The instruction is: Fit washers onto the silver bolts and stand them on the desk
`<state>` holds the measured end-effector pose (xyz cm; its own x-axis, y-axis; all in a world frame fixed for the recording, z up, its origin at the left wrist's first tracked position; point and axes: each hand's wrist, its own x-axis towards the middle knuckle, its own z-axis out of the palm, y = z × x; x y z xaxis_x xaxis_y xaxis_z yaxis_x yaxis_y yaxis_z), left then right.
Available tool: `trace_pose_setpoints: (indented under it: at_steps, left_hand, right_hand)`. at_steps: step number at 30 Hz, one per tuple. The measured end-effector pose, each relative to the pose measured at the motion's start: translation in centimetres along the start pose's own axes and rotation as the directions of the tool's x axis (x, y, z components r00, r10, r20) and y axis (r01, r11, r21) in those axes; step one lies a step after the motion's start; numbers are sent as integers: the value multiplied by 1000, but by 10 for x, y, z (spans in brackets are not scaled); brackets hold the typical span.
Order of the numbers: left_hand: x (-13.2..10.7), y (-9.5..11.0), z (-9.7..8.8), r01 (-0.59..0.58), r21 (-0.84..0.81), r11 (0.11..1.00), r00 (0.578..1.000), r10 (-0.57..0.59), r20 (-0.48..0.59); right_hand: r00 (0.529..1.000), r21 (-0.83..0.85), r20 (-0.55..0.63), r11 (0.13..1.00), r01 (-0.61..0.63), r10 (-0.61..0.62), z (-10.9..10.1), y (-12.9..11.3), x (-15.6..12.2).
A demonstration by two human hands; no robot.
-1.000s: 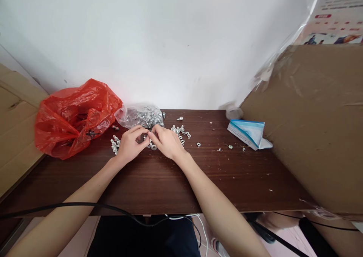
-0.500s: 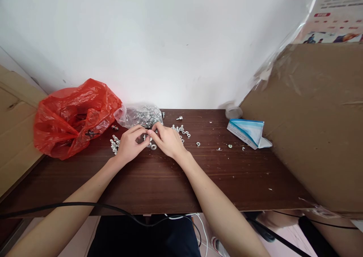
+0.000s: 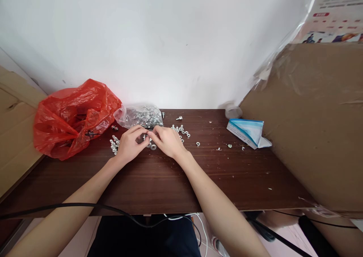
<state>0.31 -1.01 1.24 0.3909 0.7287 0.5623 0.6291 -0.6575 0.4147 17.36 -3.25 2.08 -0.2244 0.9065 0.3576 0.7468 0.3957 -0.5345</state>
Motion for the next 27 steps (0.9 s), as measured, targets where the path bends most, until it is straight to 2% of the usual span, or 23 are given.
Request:
trace_pose_setpoints:
  at_steps: [14,27]
  left_hand:
    - [0,-1,0,-3,-4,1000,1000,3,-7]
    - [0,-3,1,-10,-9,1000,1000,10,-16]
  right_hand:
    - [999,8,18,999,-50,50,-3,-6,-1]
    - [998,-34,61,999,-16,18,1,-1,0]
